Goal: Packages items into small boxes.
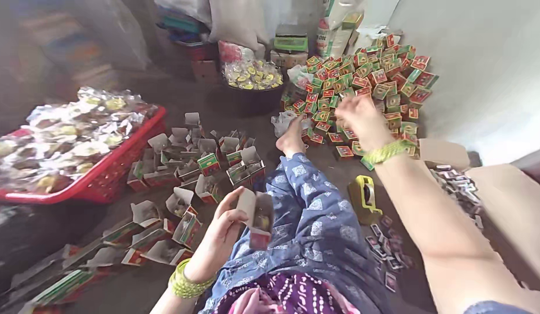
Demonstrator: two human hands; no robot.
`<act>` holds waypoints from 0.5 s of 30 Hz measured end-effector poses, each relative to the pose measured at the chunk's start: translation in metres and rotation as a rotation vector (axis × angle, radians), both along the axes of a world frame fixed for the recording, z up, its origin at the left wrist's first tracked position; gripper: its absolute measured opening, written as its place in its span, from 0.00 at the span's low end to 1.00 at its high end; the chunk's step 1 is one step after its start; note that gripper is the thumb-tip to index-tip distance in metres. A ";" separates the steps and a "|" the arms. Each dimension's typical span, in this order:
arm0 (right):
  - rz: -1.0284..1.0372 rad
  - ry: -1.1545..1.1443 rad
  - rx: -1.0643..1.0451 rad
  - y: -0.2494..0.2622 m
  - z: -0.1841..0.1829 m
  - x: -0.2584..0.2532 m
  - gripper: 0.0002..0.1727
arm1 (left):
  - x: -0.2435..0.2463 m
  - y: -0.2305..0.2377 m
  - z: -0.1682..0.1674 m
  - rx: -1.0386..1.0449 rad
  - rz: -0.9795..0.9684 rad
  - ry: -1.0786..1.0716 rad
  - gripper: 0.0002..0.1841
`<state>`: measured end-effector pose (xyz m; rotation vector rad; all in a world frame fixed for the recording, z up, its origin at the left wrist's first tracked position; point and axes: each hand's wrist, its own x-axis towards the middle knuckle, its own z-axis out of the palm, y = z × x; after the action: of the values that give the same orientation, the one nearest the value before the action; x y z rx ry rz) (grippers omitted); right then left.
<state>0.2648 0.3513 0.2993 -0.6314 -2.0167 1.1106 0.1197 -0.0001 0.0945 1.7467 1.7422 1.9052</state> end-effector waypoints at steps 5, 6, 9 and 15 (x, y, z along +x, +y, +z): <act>0.112 -0.370 -0.026 -0.027 -0.112 0.054 0.26 | 0.034 0.048 -0.019 0.050 -0.483 -0.543 0.12; 0.102 -0.397 -0.068 -0.029 -0.130 0.068 0.24 | 0.041 0.057 -0.021 0.025 -0.555 -0.620 0.13; -0.011 -0.473 -0.199 -0.026 -0.170 0.112 0.20 | 0.059 0.080 -0.030 -0.097 -0.712 -0.800 0.14; -0.382 -0.555 -0.207 0.001 -0.205 0.206 0.18 | 0.088 0.093 -0.039 -0.408 -0.655 -0.850 0.45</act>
<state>0.4712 0.3524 0.0941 -1.4984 -2.1026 0.9840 0.2073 0.0925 0.0557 0.9430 0.9741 1.4953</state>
